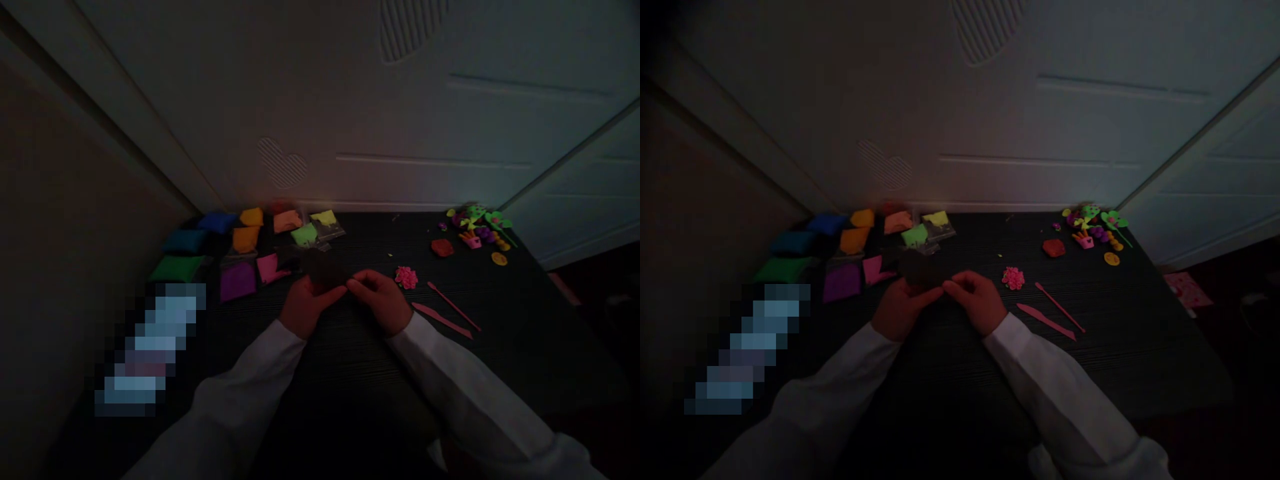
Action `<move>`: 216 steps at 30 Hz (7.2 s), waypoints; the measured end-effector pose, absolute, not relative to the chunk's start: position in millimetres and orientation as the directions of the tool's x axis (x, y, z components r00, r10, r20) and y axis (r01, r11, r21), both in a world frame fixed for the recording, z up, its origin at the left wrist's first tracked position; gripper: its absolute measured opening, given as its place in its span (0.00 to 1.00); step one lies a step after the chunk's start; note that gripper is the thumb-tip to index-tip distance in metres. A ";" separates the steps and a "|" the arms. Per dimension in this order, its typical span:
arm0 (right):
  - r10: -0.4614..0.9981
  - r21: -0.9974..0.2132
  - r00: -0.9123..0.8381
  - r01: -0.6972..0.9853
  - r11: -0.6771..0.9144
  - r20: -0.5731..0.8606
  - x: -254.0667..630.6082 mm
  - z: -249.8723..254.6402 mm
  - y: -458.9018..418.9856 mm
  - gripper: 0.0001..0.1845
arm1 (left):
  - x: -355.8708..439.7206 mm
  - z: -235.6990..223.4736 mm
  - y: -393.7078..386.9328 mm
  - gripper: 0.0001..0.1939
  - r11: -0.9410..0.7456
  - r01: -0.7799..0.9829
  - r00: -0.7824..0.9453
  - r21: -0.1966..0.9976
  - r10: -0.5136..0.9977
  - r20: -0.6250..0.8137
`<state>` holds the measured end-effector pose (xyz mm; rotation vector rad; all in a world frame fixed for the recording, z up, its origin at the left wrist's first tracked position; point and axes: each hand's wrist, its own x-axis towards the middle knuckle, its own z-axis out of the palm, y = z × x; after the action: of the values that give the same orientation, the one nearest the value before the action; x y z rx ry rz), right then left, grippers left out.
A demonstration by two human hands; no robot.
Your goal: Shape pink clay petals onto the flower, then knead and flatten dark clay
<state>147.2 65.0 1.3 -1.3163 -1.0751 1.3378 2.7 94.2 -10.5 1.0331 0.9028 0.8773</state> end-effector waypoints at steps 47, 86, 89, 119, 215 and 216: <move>0.994 -0.994 0.018 0.041 -0.106 -0.105 149.2 -5.3 63.8 0.11 | 3.6 -5.9 92.8 0.14 0.238 -0.094 0.414 0.967 0.892 -0.179; 0.990 -0.970 0.128 0.242 0.027 0.060 145.0 -0.8 60.8 0.11 | 3.7 -5.6 92.0 0.18 0.181 0.018 0.414 0.983 0.894 -0.172; 0.991 -0.973 0.123 0.232 0.024 0.054 144.7 -2.2 60.8 0.11 | 3.5 -4.8 90.9 0.18 0.168 0.025 0.440 0.985 0.883 -0.162; 0.988 -0.948 0.127 0.314 0.047 0.091 144.8 2.5 56.6 0.11 | 0.8 -8.5 92.0 0.16 0.099 -0.021 0.401 0.995 0.912 -0.083; 0.985 -0.952 0.129 0.297 0.074 0.116 140.0 -3.1 53.7 0.12 | 2.2 -0.4 88.3 0.12 -0.013 0.123 0.339 0.992 0.940 -0.030; 0.984 -0.954 0.141 0.294 0.067 0.113 139.3 -4.0 53.7 0.12 | 2.0 -0.1 88.1 0.11 -0.014 0.124 0.342 0.992 0.939 -0.029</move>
<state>139.3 53.7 -4.0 -1.4178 -1.3383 0.8728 2.0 88.1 -0.1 1.4386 1.0358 0.8790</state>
